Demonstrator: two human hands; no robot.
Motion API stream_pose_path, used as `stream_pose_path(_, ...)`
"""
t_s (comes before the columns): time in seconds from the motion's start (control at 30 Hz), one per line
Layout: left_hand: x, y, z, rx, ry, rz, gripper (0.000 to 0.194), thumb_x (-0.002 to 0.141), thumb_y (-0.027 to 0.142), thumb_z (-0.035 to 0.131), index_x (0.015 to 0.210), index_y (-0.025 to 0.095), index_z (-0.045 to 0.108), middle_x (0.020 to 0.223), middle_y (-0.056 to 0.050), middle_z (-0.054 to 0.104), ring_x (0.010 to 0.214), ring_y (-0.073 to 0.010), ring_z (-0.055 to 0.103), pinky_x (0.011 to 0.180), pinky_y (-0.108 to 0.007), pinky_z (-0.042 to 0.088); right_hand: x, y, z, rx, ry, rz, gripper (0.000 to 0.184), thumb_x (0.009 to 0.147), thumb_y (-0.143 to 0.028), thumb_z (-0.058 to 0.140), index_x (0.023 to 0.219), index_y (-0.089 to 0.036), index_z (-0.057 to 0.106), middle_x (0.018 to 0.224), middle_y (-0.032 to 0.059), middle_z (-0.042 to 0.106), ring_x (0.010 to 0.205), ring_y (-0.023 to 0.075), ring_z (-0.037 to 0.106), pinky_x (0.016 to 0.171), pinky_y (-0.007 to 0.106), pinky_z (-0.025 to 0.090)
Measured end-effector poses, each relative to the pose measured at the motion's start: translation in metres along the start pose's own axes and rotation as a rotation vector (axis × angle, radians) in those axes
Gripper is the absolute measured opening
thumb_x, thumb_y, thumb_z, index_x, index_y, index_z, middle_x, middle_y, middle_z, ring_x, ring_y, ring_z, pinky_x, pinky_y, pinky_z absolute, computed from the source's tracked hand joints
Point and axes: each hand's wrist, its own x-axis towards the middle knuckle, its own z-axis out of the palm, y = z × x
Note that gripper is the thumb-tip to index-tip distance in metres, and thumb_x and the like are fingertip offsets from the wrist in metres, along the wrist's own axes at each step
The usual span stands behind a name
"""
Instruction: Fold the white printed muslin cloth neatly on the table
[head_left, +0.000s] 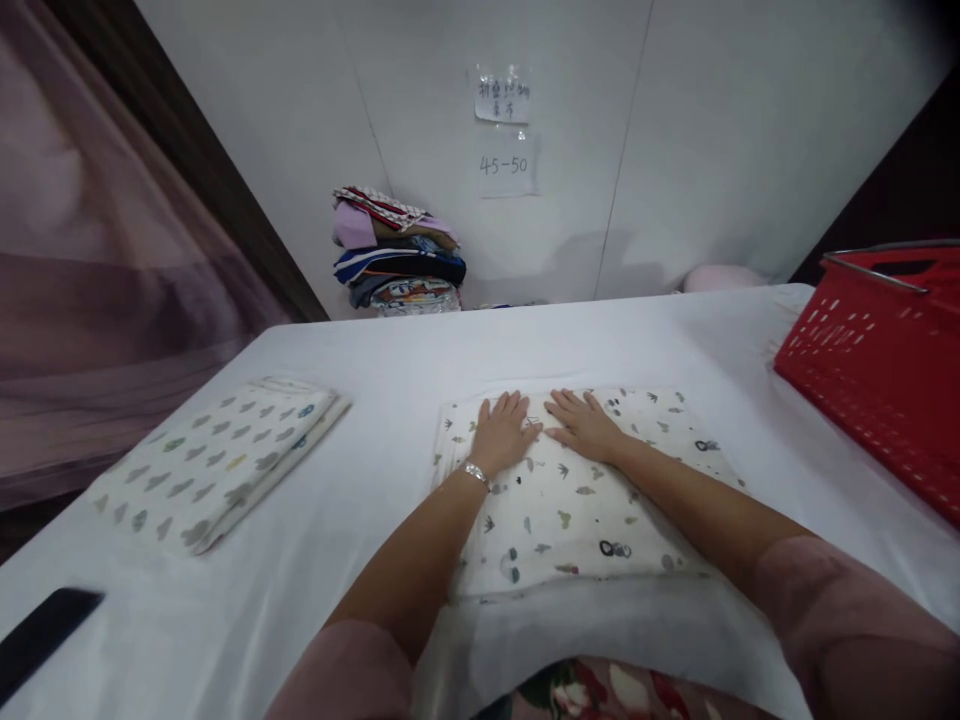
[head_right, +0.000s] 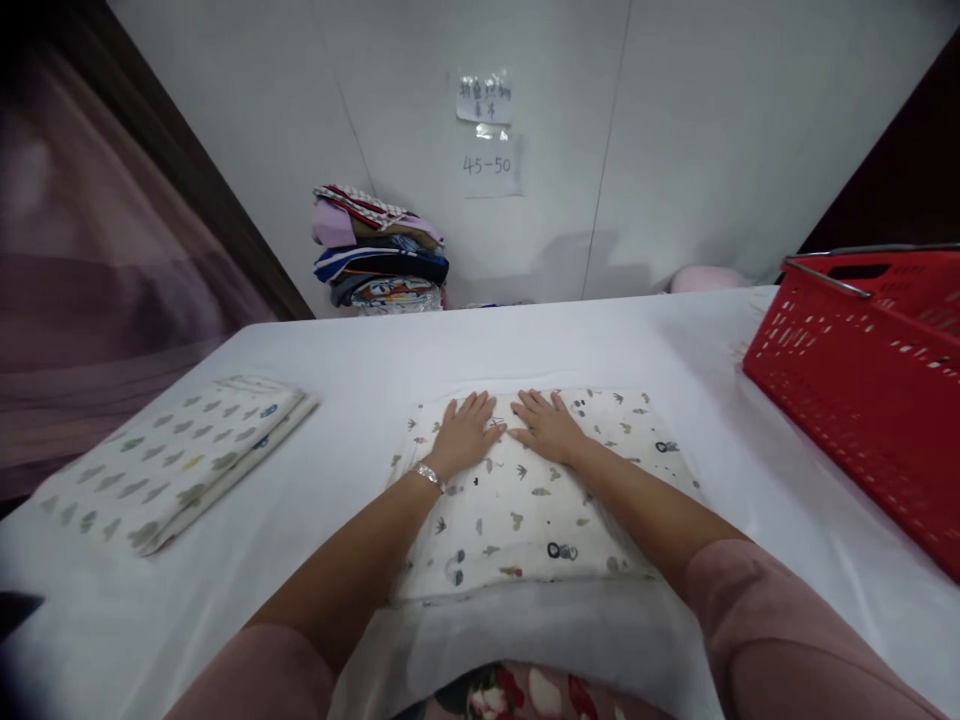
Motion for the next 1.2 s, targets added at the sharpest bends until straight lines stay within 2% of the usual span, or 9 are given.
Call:
stream_pose_path(0.23,-0.002,-0.001,0.0,0.011,0.047,0.014,0.06,0.093,0.053,0.025,0.143,0.021,0.034,0.152,-0.006,0.028,0.141,-0.0257,0.021,0.114,-0.051,0.013,-0.003,-0.005,0.0,0.04,-0.003,0.033,0.071,0.091,-0.064,0.02,0.147,-0.022,0.028,0.156,0.0072,0.012,0.143,0.0269,0.007,0.113,0.054,0.006)
stream_pose_path(0.37,-0.001,-0.001,-0.001,0.007,0.029,0.014,0.061,0.093,0.053,0.025,0.143,0.021,0.034,0.152,-0.006,0.028,0.141,-0.0262,0.021,0.114,-0.052,0.014,-0.008,0.0,-0.013,0.116,-0.049,0.04,0.069,0.091,-0.064,0.02,0.147,-0.023,0.03,0.155,0.0072,0.014,0.143,0.0264,0.008,0.113,0.053,0.009)
stream_pose_path(0.5,0.0,-0.001,-0.003,-0.009,0.012,0.006,0.062,0.093,0.054,0.023,0.144,0.021,0.032,0.153,-0.005,0.026,0.141,-0.0259,0.02,0.114,-0.052,0.013,-0.037,0.041,-0.029,0.04,0.047,0.208,0.069,0.091,-0.062,0.019,0.146,-0.022,0.03,0.156,0.0071,0.013,0.143,0.0261,0.006,0.113,0.053,0.007)
stream_pose_path(0.63,0.0,0.0,-0.005,-0.012,0.003,0.005,0.062,0.092,0.054,0.023,0.144,0.021,0.032,0.153,-0.005,0.026,0.142,-0.0252,0.019,0.114,-0.051,0.013,-0.066,0.096,-0.026,-0.037,0.049,0.47,0.071,0.09,-0.063,0.018,0.147,-0.022,0.029,0.155,0.0078,0.016,0.143,0.027,0.01,0.112,0.055,0.012)
stream_pose_path(0.77,-0.002,0.001,-0.005,-0.011,0.005,0.002,0.061,0.093,0.054,0.024,0.143,0.022,0.033,0.153,-0.005,0.026,0.141,-0.0247,0.019,0.114,-0.05,0.013,-0.072,0.118,-0.014,-0.045,0.044,0.493,0.073,0.089,-0.066,0.016,0.148,-0.025,0.025,0.156,0.0048,0.014,0.143,0.0256,0.009,0.112,0.053,0.017)
stream_pose_path(0.93,0.002,-0.001,-0.006,-0.048,-0.012,0.012,0.06,0.092,0.053,0.028,0.143,0.023,0.034,0.152,-0.005,0.027,0.141,-0.0248,0.02,0.114,-0.05,0.011,-0.068,0.113,-0.021,-0.031,0.02,0.49,0.072,0.089,-0.065,0.018,0.148,-0.023,0.026,0.156,0.0067,0.014,0.143,0.026,0.01,0.112,0.053,0.016)
stream_pose_path(1.07,-0.002,0.002,-0.021,-0.138,-0.088,-0.035,0.061,0.091,0.052,0.033,0.142,0.019,0.035,0.154,-0.008,0.022,0.143,-0.0241,0.015,0.115,-0.045,0.011,-0.08,0.084,-0.035,-0.016,0.028,0.512,0.067,0.092,-0.058,0.019,0.146,-0.021,0.029,0.156,0.0096,0.012,0.143,0.0286,0.008,0.111,0.056,0.015)
stream_pose_path(1.13,-0.019,0.006,-0.031,-0.182,-0.091,-0.014,0.063,0.092,0.054,0.031,0.142,0.017,0.035,0.155,-0.008,0.018,0.143,-0.0237,0.01,0.115,-0.041,0.013,-0.096,0.06,-0.036,-0.016,0.072,0.411,0.066,0.093,-0.057,0.017,0.147,-0.022,0.029,0.157,0.0079,0.009,0.143,0.0286,0.004,0.112,0.055,0.011)
stream_pose_path(1.2,-0.046,0.011,-0.039,-0.198,-0.095,0.086,0.063,0.093,0.056,0.026,0.143,0.02,0.034,0.156,-0.006,0.015,0.144,-0.0231,0.008,0.116,-0.04,0.013,-0.117,0.035,-0.031,-0.009,0.081,0.25,0.065,0.093,-0.058,0.016,0.147,-0.025,0.027,0.157,0.0038,0.007,0.143,0.0276,0.002,0.113,0.053,0.007)
